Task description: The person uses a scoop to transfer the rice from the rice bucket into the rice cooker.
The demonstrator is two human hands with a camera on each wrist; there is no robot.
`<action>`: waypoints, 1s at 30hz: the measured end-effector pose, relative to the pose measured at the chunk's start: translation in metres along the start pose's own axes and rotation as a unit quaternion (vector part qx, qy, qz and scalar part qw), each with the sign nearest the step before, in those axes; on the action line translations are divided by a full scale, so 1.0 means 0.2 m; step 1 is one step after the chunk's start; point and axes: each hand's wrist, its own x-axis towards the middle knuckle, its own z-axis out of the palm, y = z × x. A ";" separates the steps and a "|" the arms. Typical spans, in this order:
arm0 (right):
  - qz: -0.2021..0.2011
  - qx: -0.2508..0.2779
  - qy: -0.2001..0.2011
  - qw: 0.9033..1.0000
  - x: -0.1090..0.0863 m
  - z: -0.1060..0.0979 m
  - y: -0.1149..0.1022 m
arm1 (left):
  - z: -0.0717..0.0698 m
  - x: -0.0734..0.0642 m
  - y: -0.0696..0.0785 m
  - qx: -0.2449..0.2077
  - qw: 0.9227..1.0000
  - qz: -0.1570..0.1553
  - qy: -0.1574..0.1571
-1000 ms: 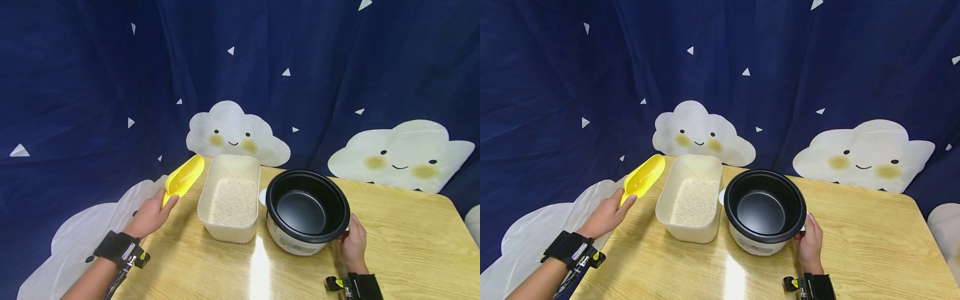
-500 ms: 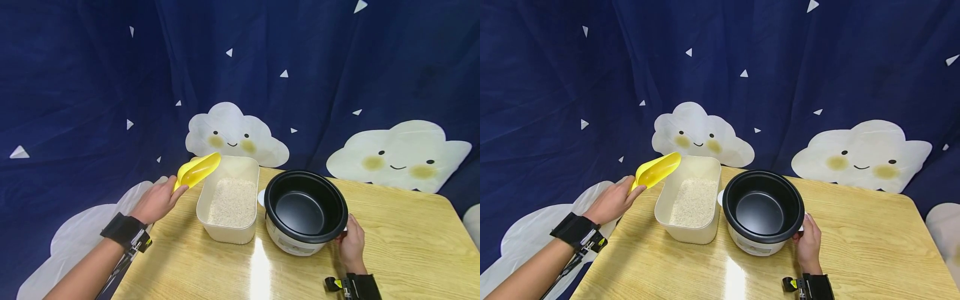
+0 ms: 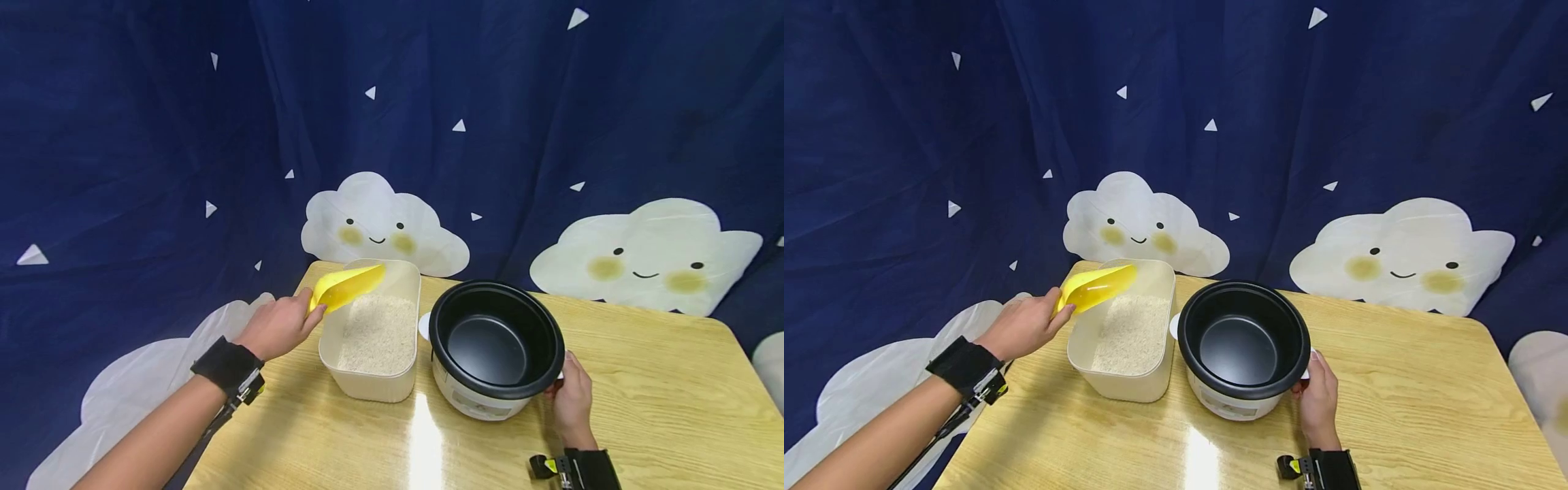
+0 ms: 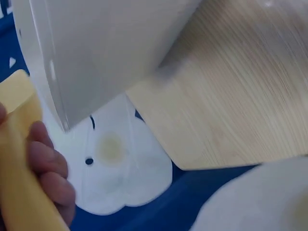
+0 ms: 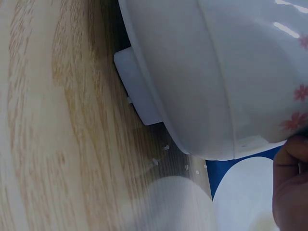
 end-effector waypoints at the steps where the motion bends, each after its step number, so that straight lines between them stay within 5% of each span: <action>1: -0.001 0.000 -0.003 1.000 0.00 0.00 0.00 | 0.01 0.01 0.02 0.005 1.000 0.008 -0.003; 13: 0.005 0.012 -0.005 1.000 -0.02 -0.01 0.00 | 0.10 0.09 0.17 0.059 0.998 0.020 -0.033; 19: 0.006 0.003 -0.012 1.000 -0.02 -0.01 0.00 | 0.07 0.13 0.21 0.078 0.995 0.006 -0.058; 25: 0.008 -0.015 -0.001 1.000 -0.01 0.00 0.00 | 0.04 0.17 0.24 0.086 0.989 0.002 -0.119; 30: 0.011 -0.020 -0.004 1.000 -0.01 -0.01 0.00 | 0.02 0.20 0.27 0.093 0.987 -0.007 -0.131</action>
